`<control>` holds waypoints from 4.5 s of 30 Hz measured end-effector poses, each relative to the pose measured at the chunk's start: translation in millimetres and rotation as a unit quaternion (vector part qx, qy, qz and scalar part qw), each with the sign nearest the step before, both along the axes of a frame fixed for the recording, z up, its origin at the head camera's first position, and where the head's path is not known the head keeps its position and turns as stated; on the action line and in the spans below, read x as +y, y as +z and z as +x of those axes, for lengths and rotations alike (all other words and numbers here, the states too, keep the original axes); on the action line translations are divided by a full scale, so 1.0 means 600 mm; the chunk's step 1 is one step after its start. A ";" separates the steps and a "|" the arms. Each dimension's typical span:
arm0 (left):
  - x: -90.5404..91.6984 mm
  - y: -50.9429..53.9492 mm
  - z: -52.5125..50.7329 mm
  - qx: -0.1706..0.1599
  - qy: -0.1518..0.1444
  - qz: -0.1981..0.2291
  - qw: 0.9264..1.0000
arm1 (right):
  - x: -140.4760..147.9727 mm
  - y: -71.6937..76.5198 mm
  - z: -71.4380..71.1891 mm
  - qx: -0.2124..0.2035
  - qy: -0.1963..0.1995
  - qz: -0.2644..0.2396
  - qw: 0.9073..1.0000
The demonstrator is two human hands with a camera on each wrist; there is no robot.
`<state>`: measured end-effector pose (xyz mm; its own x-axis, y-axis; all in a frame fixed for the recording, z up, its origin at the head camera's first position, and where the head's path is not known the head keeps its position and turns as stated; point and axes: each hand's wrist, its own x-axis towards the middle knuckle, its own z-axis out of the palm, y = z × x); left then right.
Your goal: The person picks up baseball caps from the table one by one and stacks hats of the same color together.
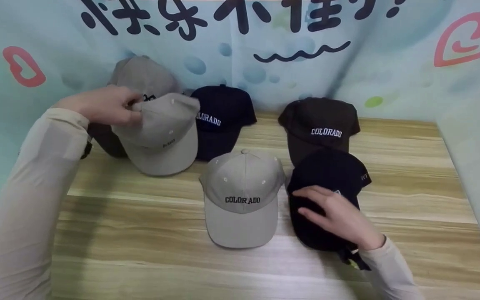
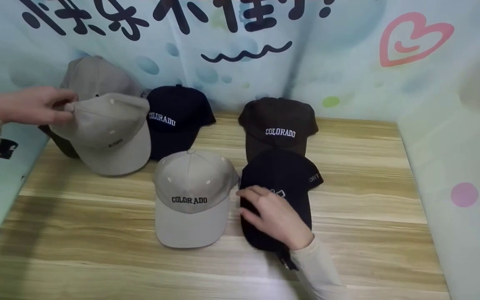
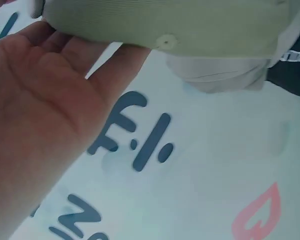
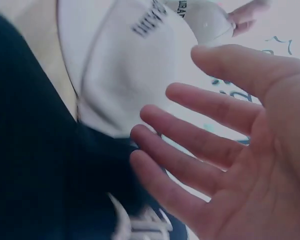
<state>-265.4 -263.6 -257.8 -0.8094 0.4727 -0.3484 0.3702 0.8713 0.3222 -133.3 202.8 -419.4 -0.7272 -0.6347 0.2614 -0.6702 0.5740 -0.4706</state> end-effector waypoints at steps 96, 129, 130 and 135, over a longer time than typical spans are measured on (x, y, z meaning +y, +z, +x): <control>0.265 -0.171 0.063 0.012 -0.111 0.152 0.982 | -0.122 -0.065 0.068 0.029 0.044 0.160 0.986; 0.030 -0.246 -0.053 0.151 0.158 -0.069 0.973 | -0.005 -0.006 0.044 0.050 -0.084 -0.042 0.994; 0.029 -0.247 -0.055 0.160 0.157 -0.067 0.972 | -0.004 -0.005 0.044 0.048 -0.084 -0.047 0.994; 0.029 -0.240 -0.077 0.218 0.158 -0.078 0.960 | 0.004 -0.005 0.046 0.041 -0.086 -0.068 0.993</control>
